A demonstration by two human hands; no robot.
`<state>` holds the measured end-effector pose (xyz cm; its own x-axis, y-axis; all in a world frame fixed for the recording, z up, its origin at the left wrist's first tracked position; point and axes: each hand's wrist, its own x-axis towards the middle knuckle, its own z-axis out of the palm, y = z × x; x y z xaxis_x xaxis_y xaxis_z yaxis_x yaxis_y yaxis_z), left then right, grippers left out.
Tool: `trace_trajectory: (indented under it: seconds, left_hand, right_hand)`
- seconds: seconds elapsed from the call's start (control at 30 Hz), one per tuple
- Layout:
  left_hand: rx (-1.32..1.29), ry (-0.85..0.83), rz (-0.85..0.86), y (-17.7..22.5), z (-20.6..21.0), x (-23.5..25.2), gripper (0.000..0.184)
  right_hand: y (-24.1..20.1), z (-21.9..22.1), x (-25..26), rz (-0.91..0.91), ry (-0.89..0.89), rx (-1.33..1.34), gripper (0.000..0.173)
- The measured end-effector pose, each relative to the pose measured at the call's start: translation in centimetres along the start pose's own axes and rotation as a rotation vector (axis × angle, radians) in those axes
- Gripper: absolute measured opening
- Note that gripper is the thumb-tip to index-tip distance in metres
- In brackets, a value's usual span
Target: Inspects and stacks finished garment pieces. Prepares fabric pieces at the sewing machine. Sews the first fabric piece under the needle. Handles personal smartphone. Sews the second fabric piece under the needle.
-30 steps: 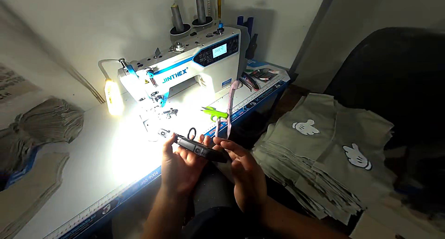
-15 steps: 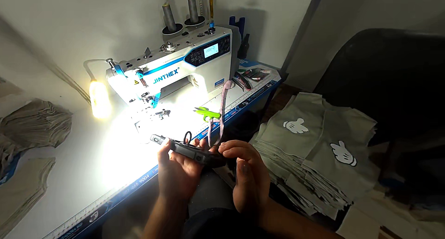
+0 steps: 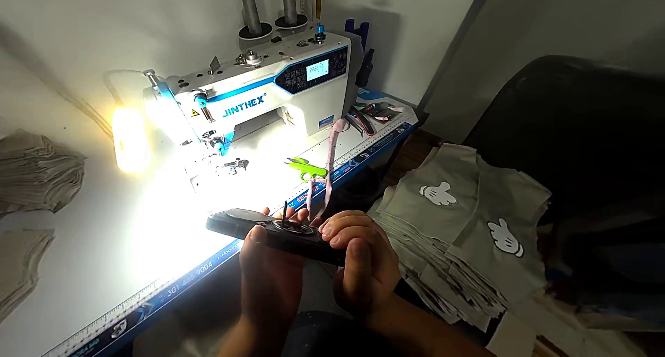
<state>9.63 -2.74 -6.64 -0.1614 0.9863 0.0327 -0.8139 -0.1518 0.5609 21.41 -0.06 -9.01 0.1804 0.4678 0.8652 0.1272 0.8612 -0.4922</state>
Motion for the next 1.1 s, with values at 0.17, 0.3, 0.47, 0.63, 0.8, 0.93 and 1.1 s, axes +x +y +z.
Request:
trace_trajectory:
  seconds: [0.17, 0.3, 0.47, 0.63, 0.8, 0.93, 1.1]
  left_hand:
    - [-0.043, 0.012, 0.004, 0.1, -0.4, 0.4, 0.068]
    - [-0.057, -0.033, 0.002, 0.5, -0.6, 0.5, 0.066]
    - [-0.052, -0.123, 0.012, 0.6, -1.2, 0.7, 0.065]
    - [-0.043, -0.169, 0.054, 0.9, -1.5, 0.8, 0.064]
    - [0.027, -0.218, 0.079, 1.0, -2.3, 1.0, 0.066]
    - [0.037, -0.335, 0.065, 1.0, -3.1, 0.9, 0.066]
    - [0.097, -0.463, 0.082, 1.3, -3.9, 0.9, 0.064]
  right_hand:
    - [0.2, 0.2, -0.2, 0.023, -0.029, 0.003, 0.034]
    - [0.4, 0.0, -0.6, 0.062, -0.063, -0.013, 0.035]
    - [0.8, -0.8, -1.2, 0.136, -0.158, -0.009, 0.046]
    - [0.8, -2.0, -0.8, 0.234, -0.336, -0.021, 0.055]
    - [0.5, -3.9, 0.8, 0.286, -0.580, -0.024, 0.059]
    - [-0.1, -4.9, 2.2, 0.312, -0.708, -0.034, 0.068]
    - [-0.4, -5.6, 3.5, 0.386, -0.847, -0.046, 0.071]
